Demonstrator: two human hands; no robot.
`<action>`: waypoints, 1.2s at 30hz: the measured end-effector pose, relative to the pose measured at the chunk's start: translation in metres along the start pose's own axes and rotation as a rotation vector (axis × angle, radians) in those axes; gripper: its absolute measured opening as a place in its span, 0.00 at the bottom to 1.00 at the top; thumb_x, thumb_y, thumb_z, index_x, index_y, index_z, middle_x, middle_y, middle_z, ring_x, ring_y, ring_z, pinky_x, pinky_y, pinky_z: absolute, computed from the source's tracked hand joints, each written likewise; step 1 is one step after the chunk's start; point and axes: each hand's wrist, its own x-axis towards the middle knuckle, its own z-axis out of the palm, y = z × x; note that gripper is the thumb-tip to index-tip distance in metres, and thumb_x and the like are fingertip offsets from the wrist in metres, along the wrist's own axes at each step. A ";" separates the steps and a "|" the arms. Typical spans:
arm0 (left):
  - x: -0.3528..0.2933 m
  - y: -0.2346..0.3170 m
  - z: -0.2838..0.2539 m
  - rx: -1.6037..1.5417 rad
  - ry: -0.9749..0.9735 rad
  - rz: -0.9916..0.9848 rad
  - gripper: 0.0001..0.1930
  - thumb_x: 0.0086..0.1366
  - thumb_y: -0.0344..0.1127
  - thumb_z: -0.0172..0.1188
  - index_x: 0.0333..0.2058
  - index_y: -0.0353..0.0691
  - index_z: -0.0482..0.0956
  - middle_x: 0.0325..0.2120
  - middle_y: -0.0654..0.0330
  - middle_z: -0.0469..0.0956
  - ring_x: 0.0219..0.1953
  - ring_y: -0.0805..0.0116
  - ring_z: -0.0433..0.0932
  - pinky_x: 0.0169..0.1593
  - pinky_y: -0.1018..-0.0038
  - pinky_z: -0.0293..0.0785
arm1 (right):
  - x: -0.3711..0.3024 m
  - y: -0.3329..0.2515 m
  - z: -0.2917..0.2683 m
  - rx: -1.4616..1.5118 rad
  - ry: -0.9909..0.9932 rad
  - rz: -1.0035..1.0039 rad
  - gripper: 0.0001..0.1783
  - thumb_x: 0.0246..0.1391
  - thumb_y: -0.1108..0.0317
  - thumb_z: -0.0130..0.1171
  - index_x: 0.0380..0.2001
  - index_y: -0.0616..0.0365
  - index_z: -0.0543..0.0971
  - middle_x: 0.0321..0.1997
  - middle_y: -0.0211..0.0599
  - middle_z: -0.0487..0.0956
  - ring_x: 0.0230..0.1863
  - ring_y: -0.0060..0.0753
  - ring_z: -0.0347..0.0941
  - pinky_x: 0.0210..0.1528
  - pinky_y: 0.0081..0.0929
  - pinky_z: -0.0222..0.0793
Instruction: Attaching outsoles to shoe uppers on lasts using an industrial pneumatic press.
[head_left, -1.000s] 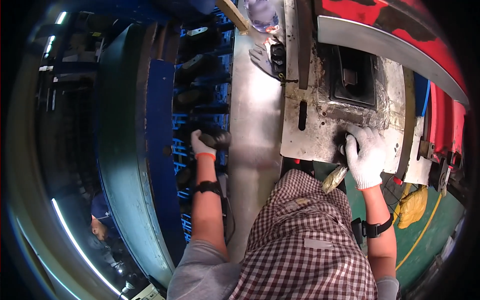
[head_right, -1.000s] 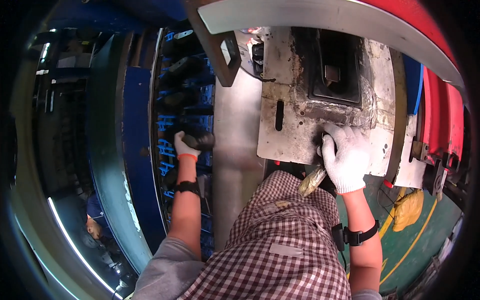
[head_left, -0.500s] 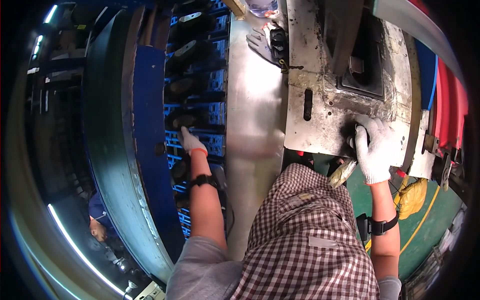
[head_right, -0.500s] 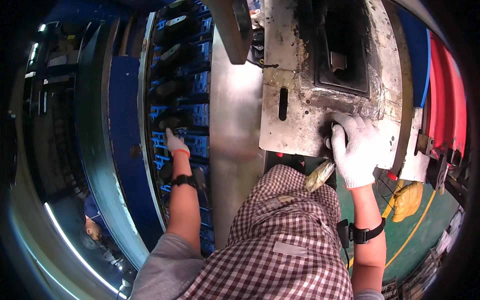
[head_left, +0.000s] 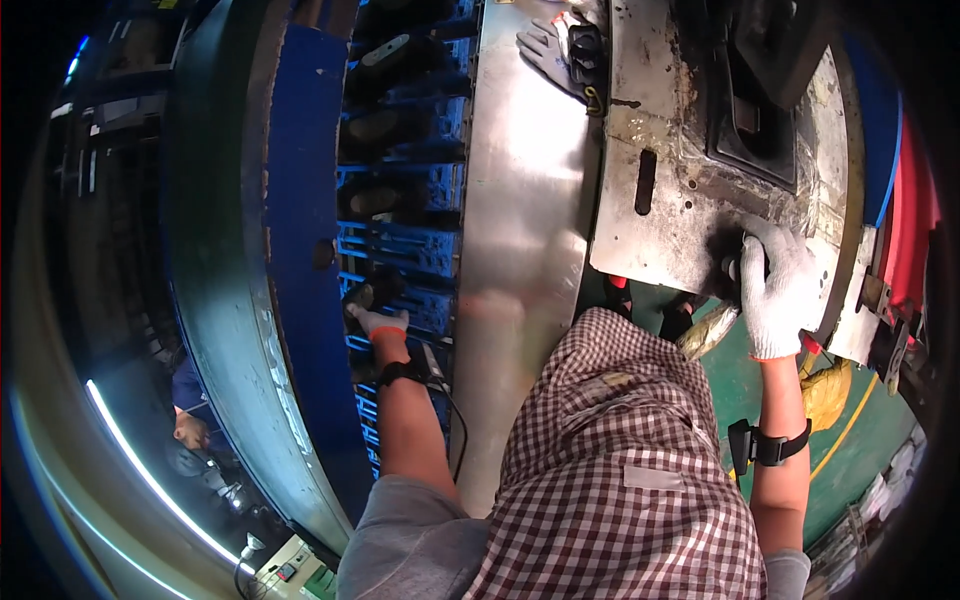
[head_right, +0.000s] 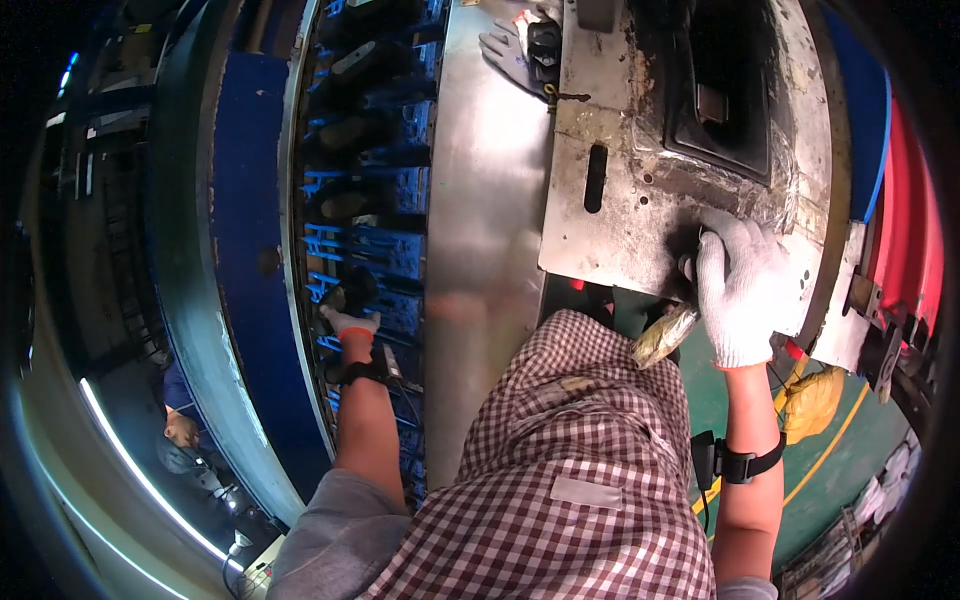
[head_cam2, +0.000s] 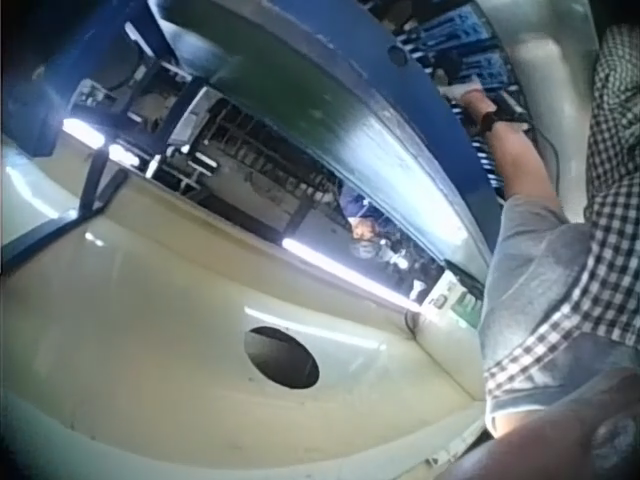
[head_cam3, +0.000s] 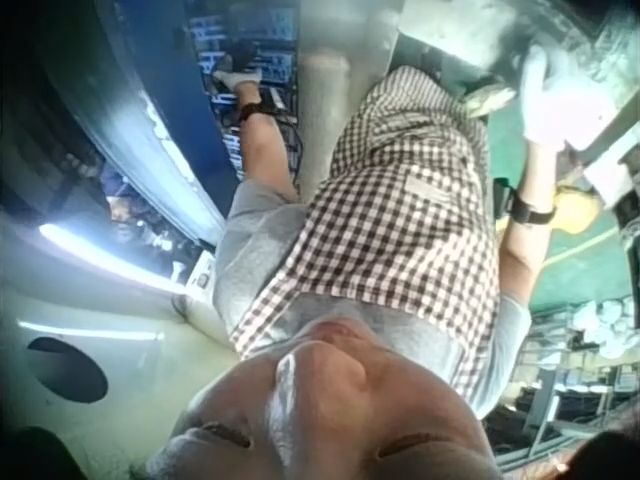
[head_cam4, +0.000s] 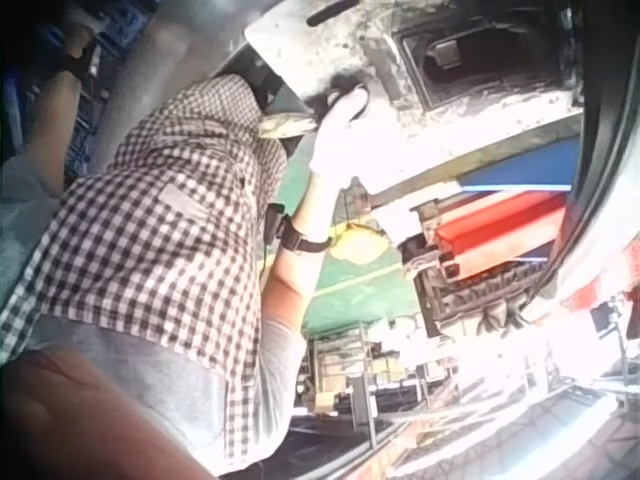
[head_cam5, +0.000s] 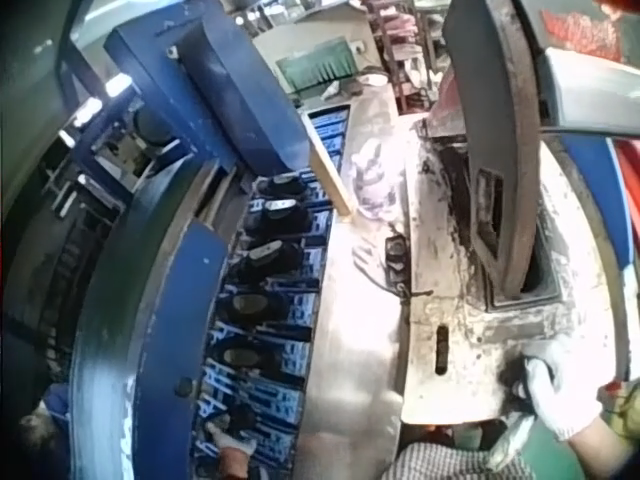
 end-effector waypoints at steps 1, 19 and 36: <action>0.003 0.004 0.005 0.010 -0.002 -0.008 0.48 0.63 0.76 0.55 0.76 0.63 0.54 0.78 0.65 0.49 0.78 0.57 0.46 0.74 0.43 0.47 | -0.001 0.001 0.000 -0.010 -0.002 0.007 0.10 0.58 0.68 0.60 0.41 0.54 0.85 0.34 0.42 0.82 0.39 0.48 0.78 0.46 0.42 0.71; -0.008 -0.036 -0.053 -0.157 -0.435 0.077 0.18 0.54 0.44 0.62 0.44 0.49 0.84 0.46 0.60 0.84 0.52 0.54 0.80 0.60 0.46 0.69 | 0.000 -0.001 -0.004 -0.055 -0.009 0.052 0.09 0.59 0.64 0.59 0.39 0.51 0.85 0.34 0.41 0.83 0.38 0.47 0.78 0.43 0.42 0.71; -0.371 -0.121 0.081 0.233 -1.480 -0.474 0.44 0.54 0.36 0.60 0.71 0.37 0.61 0.68 0.44 0.68 0.67 0.41 0.69 0.73 0.49 0.63 | -0.015 -0.070 -0.014 0.927 -0.482 -0.056 0.61 0.53 0.52 0.69 0.79 0.60 0.43 0.79 0.64 0.53 0.79 0.59 0.52 0.79 0.41 0.49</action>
